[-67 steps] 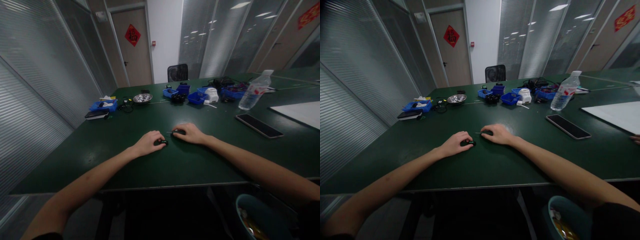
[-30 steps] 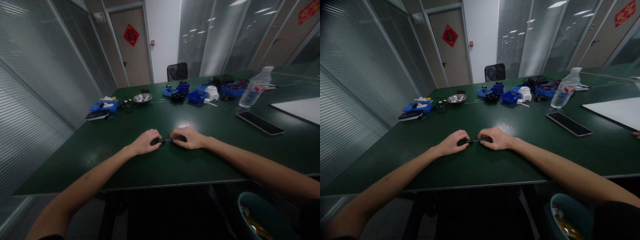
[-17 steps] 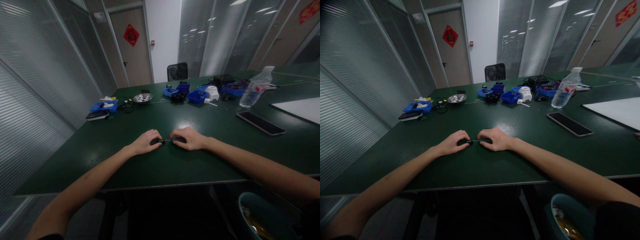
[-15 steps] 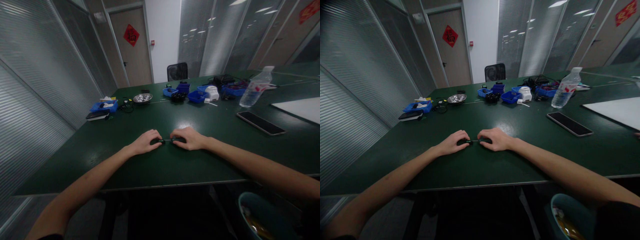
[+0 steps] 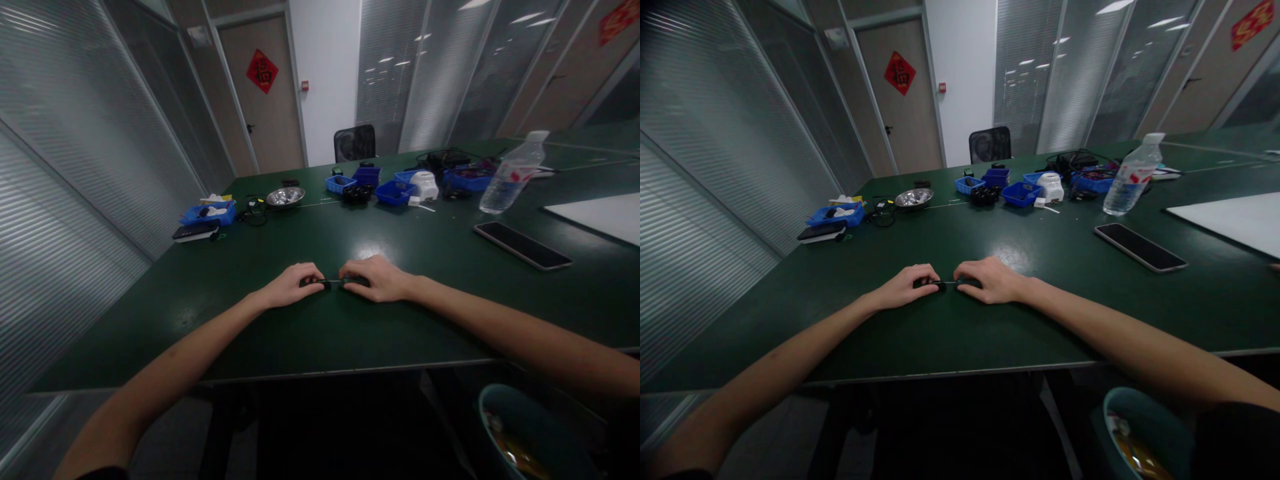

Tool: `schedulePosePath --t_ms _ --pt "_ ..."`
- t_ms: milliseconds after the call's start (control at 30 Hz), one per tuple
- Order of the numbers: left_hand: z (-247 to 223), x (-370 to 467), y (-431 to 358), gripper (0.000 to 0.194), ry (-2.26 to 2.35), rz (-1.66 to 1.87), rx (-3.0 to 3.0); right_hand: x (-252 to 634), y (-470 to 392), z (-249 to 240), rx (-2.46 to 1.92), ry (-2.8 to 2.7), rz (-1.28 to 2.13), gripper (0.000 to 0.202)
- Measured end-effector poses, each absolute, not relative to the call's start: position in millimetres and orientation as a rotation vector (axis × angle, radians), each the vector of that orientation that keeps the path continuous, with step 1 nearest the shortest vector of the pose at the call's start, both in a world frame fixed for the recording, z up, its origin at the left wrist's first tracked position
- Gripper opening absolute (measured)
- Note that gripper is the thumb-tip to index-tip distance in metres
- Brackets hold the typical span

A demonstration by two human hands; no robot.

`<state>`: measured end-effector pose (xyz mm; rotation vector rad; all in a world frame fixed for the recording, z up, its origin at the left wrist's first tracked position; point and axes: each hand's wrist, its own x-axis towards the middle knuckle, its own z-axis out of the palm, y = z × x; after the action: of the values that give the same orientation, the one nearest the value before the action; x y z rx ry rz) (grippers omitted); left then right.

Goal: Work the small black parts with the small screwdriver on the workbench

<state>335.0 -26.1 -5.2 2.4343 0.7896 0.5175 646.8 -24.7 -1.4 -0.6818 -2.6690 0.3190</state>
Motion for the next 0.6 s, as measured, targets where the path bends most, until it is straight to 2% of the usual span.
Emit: schedulePosePath --t_ms 600 --pt "-5 337 -24 0.032 0.789 0.522 2.404 633 -32 -5 -0.586 -2.709 0.169 0.034"
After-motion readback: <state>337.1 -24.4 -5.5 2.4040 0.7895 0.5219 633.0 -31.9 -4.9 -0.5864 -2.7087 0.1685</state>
